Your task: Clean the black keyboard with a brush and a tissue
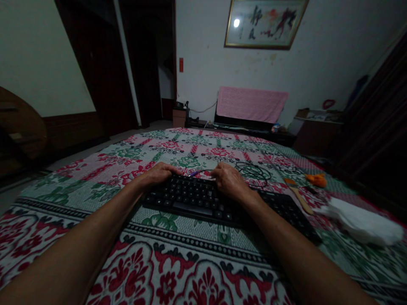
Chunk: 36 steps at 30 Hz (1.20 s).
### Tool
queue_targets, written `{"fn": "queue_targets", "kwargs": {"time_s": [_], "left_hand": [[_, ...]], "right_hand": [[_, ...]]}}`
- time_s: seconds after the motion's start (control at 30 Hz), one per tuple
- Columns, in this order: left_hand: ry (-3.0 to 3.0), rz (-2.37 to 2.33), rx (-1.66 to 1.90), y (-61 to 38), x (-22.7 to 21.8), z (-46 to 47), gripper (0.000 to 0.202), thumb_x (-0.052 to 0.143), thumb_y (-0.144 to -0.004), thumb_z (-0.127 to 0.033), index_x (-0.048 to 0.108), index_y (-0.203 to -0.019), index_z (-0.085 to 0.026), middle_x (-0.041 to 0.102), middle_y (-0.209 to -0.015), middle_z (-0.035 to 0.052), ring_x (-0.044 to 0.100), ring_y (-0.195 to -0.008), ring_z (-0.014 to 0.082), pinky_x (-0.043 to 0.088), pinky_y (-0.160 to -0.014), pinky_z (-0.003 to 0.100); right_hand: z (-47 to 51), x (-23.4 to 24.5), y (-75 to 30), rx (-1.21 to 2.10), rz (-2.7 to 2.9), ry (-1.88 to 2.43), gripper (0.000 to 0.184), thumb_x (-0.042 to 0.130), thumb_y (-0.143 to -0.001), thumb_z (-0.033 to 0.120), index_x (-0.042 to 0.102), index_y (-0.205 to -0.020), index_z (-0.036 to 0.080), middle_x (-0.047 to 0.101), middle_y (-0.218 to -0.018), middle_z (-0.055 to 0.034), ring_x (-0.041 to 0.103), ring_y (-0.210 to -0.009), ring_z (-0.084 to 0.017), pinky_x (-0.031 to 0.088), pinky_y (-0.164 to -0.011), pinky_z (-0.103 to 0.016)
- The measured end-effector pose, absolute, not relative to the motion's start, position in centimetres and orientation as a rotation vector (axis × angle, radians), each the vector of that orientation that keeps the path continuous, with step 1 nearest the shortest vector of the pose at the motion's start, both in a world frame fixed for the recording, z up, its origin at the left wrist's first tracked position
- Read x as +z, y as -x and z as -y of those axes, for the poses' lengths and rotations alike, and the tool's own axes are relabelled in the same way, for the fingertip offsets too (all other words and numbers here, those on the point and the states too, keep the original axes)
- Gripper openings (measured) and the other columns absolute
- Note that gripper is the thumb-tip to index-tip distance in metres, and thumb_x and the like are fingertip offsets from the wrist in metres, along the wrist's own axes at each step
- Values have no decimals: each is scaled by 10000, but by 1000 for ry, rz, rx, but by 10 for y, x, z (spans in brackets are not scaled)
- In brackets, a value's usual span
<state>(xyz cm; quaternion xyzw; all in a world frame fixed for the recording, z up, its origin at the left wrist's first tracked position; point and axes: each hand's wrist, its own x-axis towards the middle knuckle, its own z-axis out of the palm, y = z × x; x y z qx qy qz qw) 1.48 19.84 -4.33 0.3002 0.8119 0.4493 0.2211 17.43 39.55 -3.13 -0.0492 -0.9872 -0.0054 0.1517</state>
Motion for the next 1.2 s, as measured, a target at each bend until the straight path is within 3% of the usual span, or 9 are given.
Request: {"fn": "queue_targets", "kwargs": {"time_s": [0.13,0.47,0.77,1.0,1.2], "left_hand": [[-828,-2281,1225,-19,-39,-199,415,449,-531,-112,733,-830,-156,617,-544,-9,479,-466,128,375,-489,233],[-887,-2266,1209,-15,-43,-199,427,435,-533,-152,729,-843,-154,657,-634,-3,515,-542,142,373,-520,228],[-861,-2275,1168,-17,-40,-198,431,429,-565,-135,717,-884,-159,622,-589,-21,464,-490,110,329,-475,206],[-858,-2304,1167,-17,-41,-198,421,430,-584,-125,717,-890,-153,616,-578,-18,477,-484,116,356,-485,217],[-937,-2300,1153,-9,-47,-198,435,411,-584,-96,726,-874,-169,660,-637,-13,529,-533,122,396,-535,215]], "right_hand": [[-380,-36,-168,59,2762,-64,319,403,-896,160,655,-1071,249,565,-970,-65,512,-868,-171,363,-759,-266],[-361,-37,-159,-41,2824,-54,289,414,-907,212,691,-987,221,571,-936,-84,484,-841,-200,333,-730,-300],[-369,-33,-163,55,2804,-107,287,437,-866,140,681,-991,224,573,-949,-65,489,-841,-179,337,-724,-279],[-377,-28,-173,-56,2870,-71,253,456,-845,148,693,-910,205,571,-904,-75,503,-817,-189,343,-716,-289],[-399,-32,-186,87,2831,88,294,417,-857,117,665,-992,198,555,-948,-70,530,-841,-155,371,-740,-244]]}}
